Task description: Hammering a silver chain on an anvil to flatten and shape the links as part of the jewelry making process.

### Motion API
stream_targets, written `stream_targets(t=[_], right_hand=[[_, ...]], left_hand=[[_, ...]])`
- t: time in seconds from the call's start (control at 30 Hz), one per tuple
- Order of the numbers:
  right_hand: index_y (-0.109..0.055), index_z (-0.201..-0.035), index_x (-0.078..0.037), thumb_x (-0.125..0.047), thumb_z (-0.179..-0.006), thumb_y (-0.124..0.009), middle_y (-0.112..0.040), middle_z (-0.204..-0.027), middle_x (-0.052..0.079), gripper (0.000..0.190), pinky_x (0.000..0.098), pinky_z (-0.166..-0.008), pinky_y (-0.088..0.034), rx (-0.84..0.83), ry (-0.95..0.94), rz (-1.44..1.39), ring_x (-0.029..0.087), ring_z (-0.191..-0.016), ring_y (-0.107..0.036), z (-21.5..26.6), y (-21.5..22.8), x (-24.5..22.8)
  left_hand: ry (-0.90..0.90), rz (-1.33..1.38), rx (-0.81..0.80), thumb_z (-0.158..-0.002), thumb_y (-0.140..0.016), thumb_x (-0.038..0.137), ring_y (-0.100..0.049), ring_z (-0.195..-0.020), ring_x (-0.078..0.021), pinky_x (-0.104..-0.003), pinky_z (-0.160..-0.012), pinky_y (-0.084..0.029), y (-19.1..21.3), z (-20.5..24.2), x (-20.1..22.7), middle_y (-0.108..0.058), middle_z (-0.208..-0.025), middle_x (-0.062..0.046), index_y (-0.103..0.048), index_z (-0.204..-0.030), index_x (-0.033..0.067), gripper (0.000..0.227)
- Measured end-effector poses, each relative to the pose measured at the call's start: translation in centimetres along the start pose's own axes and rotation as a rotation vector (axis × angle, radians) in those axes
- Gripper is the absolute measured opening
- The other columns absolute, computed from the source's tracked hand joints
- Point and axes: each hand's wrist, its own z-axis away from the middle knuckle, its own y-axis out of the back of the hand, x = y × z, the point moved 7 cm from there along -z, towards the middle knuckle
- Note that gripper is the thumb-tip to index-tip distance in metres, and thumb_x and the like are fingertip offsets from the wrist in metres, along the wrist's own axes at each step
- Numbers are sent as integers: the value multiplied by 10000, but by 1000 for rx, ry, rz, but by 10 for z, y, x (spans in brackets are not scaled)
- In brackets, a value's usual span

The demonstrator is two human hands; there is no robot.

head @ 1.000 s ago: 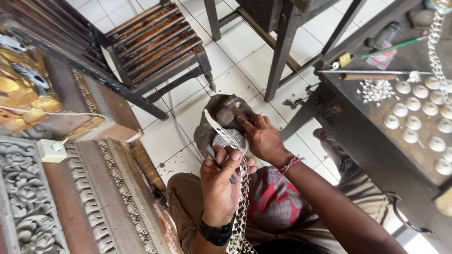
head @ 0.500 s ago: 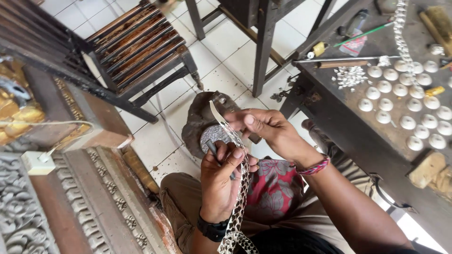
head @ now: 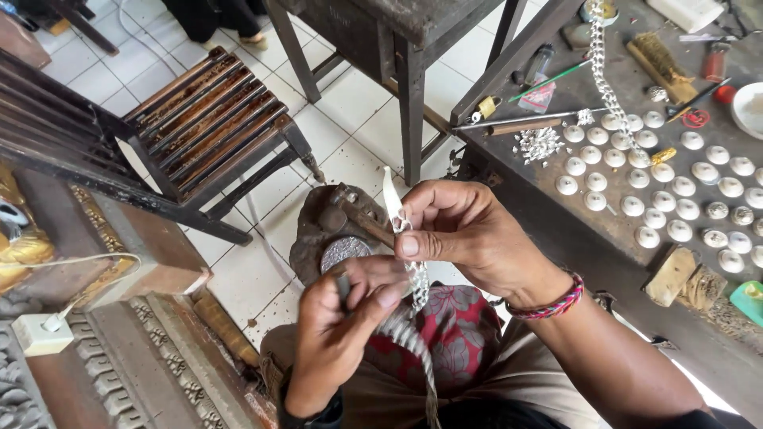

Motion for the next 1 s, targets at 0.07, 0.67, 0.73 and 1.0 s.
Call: stream_targets(t=[0.07,0.67,0.73,1.0], right_hand=[[-594,-796,-53,-31,-724,-684,-585,-691,2,117,178,-571,-420,54,28,33,54,-614,-522,0,0,-5],[-584,-756,-49,-64,-717,-694,-525,-635,-19,118,167,-473,-389,153,34,293,40,-539,-458,15,-1,19],[-589,-856,-25,-89,-741,-664,-556,-706,11,152,182,-528,-422,173,39,341,65,-602,-501,19,1,19],[-514,-962,28,4,-738,-645,-602,-774,73,261,198,-667,-504,287,389,746,115,-666,-581,54,-16,-12]], left_hand=[[-23,-89,11,-839,-520,122,-651,-946,-313,-418,-842,-561,0,1,18,-629,-994,-209,-430,-683,58,191],[-164,149,383,-756,-627,-15,-571,-614,-149,-276,-568,-491,1,22,-35,-615,-847,-167,-330,-645,93,334],[-173,156,403,-757,-624,-18,-586,-674,-174,-286,-581,-507,2,26,-36,-583,-828,-162,-342,-662,95,318],[-166,150,493,-750,-624,-29,-544,-652,-132,-245,-551,-452,7,34,-38,-532,-841,-138,-362,-674,120,311]])
